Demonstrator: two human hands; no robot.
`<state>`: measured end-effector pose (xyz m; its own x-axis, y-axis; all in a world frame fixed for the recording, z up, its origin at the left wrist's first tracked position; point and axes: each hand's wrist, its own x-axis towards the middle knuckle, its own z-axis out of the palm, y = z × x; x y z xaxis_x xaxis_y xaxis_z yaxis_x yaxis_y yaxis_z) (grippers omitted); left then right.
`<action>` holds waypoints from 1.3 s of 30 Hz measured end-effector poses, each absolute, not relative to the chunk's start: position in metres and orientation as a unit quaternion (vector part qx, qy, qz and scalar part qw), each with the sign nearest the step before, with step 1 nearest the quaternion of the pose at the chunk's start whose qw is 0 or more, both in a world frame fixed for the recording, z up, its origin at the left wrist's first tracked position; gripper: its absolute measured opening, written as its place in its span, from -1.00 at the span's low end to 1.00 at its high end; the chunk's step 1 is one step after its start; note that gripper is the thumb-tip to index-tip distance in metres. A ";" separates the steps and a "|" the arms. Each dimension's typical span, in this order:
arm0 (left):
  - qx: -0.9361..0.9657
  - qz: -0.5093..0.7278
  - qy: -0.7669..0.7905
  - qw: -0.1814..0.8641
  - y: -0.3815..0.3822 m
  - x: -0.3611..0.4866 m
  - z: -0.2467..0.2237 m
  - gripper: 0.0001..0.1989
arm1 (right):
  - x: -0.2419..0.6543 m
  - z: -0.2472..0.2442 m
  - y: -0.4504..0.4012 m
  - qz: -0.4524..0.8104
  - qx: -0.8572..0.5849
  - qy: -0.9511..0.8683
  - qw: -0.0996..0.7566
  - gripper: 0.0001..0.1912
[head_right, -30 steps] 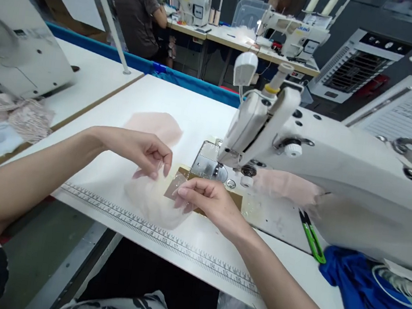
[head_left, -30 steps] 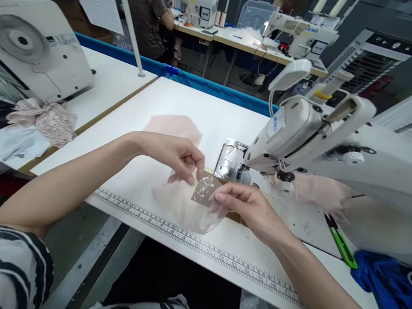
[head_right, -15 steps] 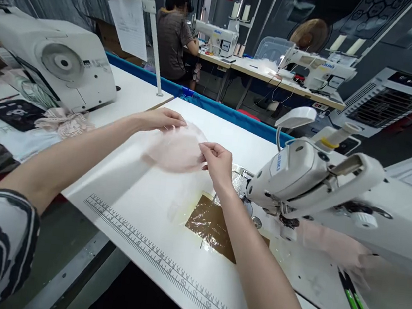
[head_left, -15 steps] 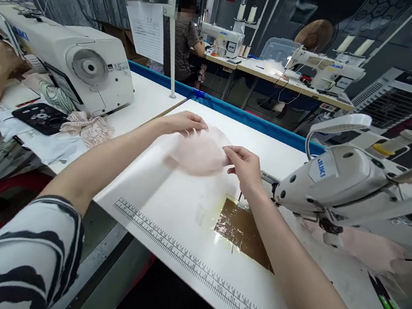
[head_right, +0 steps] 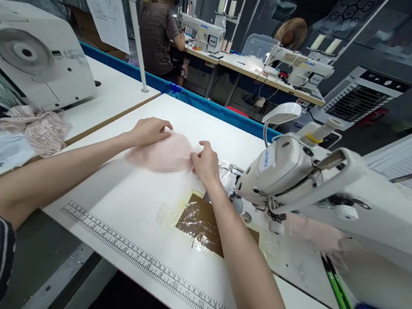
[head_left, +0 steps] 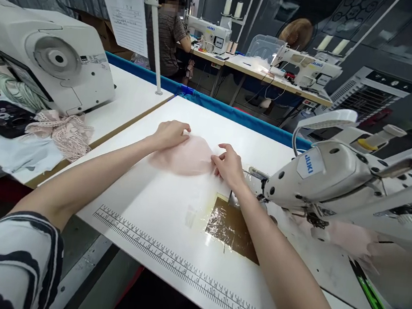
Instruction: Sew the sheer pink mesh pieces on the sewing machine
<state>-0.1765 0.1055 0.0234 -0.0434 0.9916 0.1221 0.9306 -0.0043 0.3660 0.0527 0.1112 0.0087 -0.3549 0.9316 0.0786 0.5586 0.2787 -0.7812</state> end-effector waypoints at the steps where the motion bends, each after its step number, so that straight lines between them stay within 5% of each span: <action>1: 0.687 0.164 0.705 0.064 0.102 -0.175 0.023 -0.65 | 0.054 0.009 0.110 0.323 -0.494 -0.759 0.274 -0.55; 7: 0.683 0.099 0.722 -0.050 0.065 -0.167 0.042 -0.62 | 0.091 0.018 0.055 0.268 -0.478 -0.790 0.274 -0.55; 12: 0.705 0.101 0.676 -0.190 0.031 -0.146 0.058 -0.56 | 0.168 0.021 -0.023 0.184 -0.386 -0.865 0.263 -0.76; 18: 0.824 0.156 0.503 -0.208 0.002 -0.083 0.045 -0.69 | 0.286 0.018 -0.026 -0.155 -0.532 -0.804 0.218 -0.62; 20: 0.871 0.183 0.414 -0.191 -0.002 -0.054 0.040 -0.77 | 0.311 0.019 -0.012 -0.203 -0.569 -0.775 0.186 -0.55; 23: 0.904 0.225 0.331 -0.152 -0.009 -0.011 0.035 -0.75 | 0.323 0.024 0.002 -0.209 -0.572 -0.775 0.170 -0.74; 27: 0.908 0.248 0.336 -0.006 -0.022 0.032 0.029 -0.80 | 0.296 0.031 -0.015 -0.161 -0.558 -0.794 0.180 -0.78; 31: 0.875 0.263 0.376 0.156 -0.038 0.051 0.023 -0.49 | 0.249 0.045 -0.055 -0.020 -0.470 -0.865 0.176 -0.80; 36: 0.812 0.218 0.356 0.409 -0.042 0.041 0.035 -0.80 | 0.234 0.067 -0.071 0.447 -0.454 -0.685 0.354 -0.90; 39: 0.758 0.190 0.345 0.520 -0.029 0.022 0.049 -0.86 | 0.247 0.068 -0.062 0.620 -0.441 -0.521 0.386 -0.81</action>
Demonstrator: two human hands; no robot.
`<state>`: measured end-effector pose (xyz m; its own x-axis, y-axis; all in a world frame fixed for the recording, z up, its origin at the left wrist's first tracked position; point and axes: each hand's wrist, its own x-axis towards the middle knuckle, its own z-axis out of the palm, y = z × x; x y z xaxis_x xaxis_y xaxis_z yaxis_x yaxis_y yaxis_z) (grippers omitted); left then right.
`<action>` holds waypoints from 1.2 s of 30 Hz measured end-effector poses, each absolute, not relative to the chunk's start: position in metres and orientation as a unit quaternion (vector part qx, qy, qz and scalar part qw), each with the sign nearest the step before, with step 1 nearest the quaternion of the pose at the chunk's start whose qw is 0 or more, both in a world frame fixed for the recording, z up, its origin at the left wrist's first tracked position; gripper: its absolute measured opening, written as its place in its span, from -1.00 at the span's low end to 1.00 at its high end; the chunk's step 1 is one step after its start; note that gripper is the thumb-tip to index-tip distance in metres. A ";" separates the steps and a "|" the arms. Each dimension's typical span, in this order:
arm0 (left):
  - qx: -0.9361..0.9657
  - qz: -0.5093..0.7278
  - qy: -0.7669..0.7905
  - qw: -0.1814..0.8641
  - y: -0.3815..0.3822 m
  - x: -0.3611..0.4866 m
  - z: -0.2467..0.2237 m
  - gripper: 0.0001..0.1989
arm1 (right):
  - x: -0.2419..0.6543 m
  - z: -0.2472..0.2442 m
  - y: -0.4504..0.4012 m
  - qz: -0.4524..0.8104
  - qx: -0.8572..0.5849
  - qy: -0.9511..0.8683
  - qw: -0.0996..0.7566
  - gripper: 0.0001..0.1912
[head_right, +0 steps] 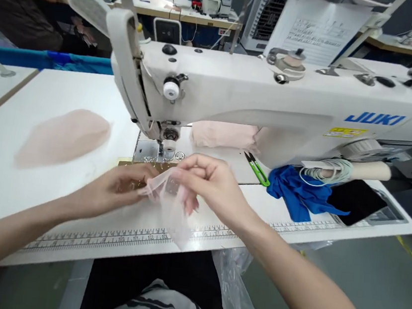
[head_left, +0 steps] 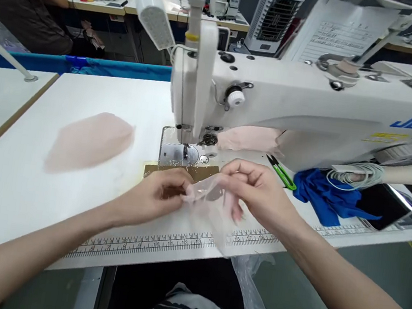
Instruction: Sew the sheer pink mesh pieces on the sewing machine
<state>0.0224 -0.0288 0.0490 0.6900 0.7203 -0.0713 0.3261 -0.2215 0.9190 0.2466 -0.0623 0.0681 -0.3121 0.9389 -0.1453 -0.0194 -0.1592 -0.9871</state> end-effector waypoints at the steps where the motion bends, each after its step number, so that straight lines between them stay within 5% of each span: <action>1: 0.727 0.179 0.349 0.564 -0.024 0.017 0.052 -0.81 | 0.250 0.066 -0.060 0.658 -0.438 -0.486 0.373 -0.78; 5: 0.613 0.156 0.389 0.670 -0.015 0.007 0.055 -0.70 | 0.250 0.052 -0.057 0.714 -0.458 -0.419 0.324 -0.71; 8: 0.623 0.211 0.422 0.624 -0.025 0.014 0.051 -0.69 | 0.239 0.049 -0.061 0.683 -0.495 -0.428 0.324 -0.69; 12: 0.705 0.232 0.408 0.531 -0.044 0.026 0.048 -0.36 | 0.227 0.056 -0.068 0.627 -0.512 -0.497 0.313 -0.71; 16: 0.707 0.223 0.398 0.540 -0.043 0.027 0.043 -0.53 | 0.226 0.061 -0.075 0.643 -0.503 -0.489 0.308 -0.71; 20: 0.586 0.247 0.403 0.658 -0.031 0.019 0.042 -0.80 | 0.237 0.054 -0.077 0.708 -0.483 -0.424 0.293 -0.72; 24: 0.529 0.228 0.417 0.703 -0.024 0.012 0.048 -0.89 | 0.256 0.046 -0.062 0.705 -0.474 -0.492 0.191 -0.73; 29: 0.622 0.225 0.381 0.646 -0.019 0.015 0.047 -0.88 | 0.256 0.052 -0.033 0.578 -0.497 -0.635 0.129 -0.71; 36: 0.770 0.236 0.400 0.438 -0.001 0.016 0.050 -0.84 | 0.226 0.045 -0.003 0.677 -0.444 -0.566 0.152 -0.71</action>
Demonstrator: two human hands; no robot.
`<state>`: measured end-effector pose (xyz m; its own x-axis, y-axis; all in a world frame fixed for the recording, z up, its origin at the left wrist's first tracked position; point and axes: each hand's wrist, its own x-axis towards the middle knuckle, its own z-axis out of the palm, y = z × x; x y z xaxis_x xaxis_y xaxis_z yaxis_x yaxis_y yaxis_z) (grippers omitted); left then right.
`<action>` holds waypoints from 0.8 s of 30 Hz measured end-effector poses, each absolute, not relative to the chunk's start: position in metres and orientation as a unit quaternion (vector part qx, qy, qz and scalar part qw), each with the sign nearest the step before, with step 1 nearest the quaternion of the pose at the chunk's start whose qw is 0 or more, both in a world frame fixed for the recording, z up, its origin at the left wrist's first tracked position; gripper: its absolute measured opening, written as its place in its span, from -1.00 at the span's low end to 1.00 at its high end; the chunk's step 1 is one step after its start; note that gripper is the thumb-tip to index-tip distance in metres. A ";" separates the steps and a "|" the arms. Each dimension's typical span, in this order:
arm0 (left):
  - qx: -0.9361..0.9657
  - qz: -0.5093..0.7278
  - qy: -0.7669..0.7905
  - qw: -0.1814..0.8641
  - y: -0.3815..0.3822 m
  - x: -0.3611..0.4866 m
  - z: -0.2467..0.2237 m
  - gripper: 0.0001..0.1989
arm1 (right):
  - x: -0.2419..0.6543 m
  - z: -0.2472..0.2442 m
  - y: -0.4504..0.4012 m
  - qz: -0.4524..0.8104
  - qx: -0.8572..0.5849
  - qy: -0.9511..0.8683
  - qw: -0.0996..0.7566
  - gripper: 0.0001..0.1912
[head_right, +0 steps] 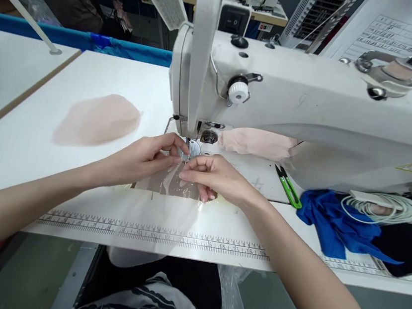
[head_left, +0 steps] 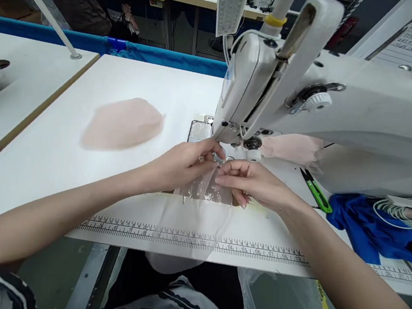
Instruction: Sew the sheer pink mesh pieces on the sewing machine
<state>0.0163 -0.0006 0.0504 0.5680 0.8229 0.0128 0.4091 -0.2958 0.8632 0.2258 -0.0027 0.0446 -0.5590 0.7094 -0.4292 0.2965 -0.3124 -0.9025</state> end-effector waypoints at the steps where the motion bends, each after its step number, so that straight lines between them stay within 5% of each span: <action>1: 0.774 0.232 0.400 0.432 0.002 0.015 0.051 -0.84 | 0.224 0.042 0.000 0.686 -0.444 -0.555 0.156 -0.70; 6: 0.770 0.208 0.443 0.410 0.007 0.006 0.049 -0.68 | 0.220 0.031 0.001 0.653 -0.451 -0.566 0.224 -0.70; 14: 0.799 0.193 0.485 0.299 -0.007 0.009 0.030 -0.95 | 0.215 0.016 -0.017 0.466 -0.469 -0.684 0.308 -0.87; 24: 0.816 0.275 0.430 0.270 -0.015 0.009 0.010 -0.83 | 0.213 0.013 -0.024 0.329 -0.422 -0.765 0.359 -0.96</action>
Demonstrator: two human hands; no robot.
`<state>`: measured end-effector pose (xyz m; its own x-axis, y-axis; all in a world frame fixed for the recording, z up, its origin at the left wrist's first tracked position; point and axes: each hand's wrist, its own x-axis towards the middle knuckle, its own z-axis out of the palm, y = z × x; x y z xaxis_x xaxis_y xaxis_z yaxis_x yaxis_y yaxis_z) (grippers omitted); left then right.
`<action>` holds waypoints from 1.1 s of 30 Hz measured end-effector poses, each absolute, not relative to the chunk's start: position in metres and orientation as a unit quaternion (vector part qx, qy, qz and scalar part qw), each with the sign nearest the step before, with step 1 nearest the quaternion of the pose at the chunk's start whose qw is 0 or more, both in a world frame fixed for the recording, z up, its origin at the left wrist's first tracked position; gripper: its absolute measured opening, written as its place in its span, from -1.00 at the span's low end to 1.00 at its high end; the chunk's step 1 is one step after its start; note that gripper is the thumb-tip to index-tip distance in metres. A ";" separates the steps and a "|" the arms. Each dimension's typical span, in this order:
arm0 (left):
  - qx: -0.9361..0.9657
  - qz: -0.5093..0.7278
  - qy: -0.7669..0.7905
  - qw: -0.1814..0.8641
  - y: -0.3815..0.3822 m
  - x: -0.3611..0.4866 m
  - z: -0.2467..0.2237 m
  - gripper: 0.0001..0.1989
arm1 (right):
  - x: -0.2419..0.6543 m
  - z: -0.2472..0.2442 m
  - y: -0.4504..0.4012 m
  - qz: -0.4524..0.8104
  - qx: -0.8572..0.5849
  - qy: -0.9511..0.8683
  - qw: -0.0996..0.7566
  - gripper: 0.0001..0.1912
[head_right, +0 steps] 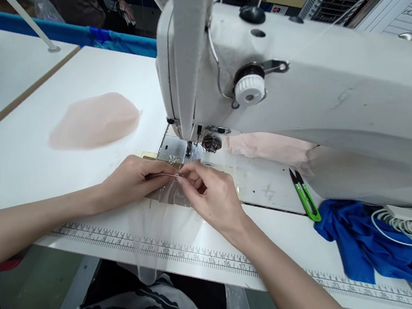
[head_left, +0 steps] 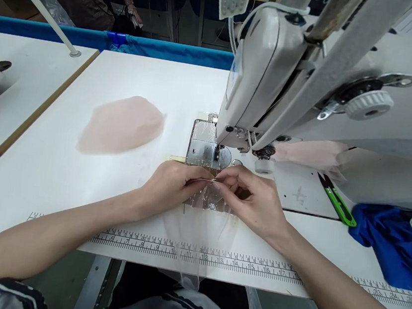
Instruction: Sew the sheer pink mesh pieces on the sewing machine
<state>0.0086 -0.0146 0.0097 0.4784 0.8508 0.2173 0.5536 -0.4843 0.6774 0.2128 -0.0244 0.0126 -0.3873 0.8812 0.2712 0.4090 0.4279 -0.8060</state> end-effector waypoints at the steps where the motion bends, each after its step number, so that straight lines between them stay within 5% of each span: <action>1: 0.819 0.280 0.427 0.264 -0.015 0.008 0.009 -0.83 | 0.213 0.012 -0.025 0.328 -0.422 -0.764 0.360 -0.96; 33: 0.848 0.288 0.403 0.189 -0.017 0.006 0.008 -0.81 | 0.212 0.011 -0.026 0.302 -0.388 -0.792 0.362 -0.89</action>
